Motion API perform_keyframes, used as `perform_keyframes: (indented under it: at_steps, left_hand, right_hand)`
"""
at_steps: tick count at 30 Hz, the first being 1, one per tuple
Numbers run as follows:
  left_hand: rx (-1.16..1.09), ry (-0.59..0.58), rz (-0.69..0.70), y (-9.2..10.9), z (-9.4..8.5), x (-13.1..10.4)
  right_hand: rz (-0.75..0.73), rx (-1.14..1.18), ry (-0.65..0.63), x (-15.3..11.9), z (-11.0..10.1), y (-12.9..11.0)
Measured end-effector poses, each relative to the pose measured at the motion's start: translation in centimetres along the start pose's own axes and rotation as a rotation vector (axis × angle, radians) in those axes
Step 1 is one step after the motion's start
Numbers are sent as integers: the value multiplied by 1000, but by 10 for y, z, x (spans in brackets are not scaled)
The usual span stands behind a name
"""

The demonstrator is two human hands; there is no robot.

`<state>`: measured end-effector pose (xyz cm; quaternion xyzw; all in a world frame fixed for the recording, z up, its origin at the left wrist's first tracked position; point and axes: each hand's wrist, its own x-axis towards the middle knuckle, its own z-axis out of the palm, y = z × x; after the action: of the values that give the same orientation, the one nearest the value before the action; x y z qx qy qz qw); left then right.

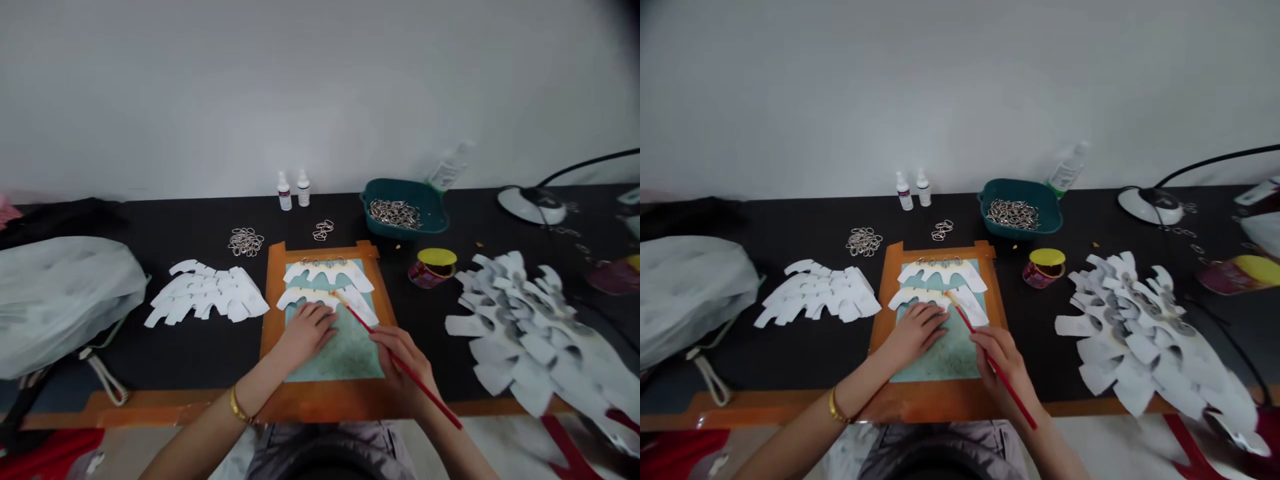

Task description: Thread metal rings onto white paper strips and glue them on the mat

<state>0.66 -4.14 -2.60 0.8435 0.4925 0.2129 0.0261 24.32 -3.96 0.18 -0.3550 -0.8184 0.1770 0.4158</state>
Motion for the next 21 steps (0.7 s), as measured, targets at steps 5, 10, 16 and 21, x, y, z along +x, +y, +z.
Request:
perform_keyframes:
  at_steps: [5, 10, 16, 21]
  left_hand:
    - [-2, 5, 22, 0, -1, 0]
    - [4, 14, 33, -5, 2, 0]
    - [27, 32, 58, -6, 2, 2]
    - [19, 44, 61, -6, 2, 2]
  right_hand:
    - [20, 1, 33, -2, -9, -2]
    - [-12, 23, -27, 4, -8, -13]
    - [35, -30, 55, 5, -15, -7]
    - [-17, 11, -6, 10, -5, -12]
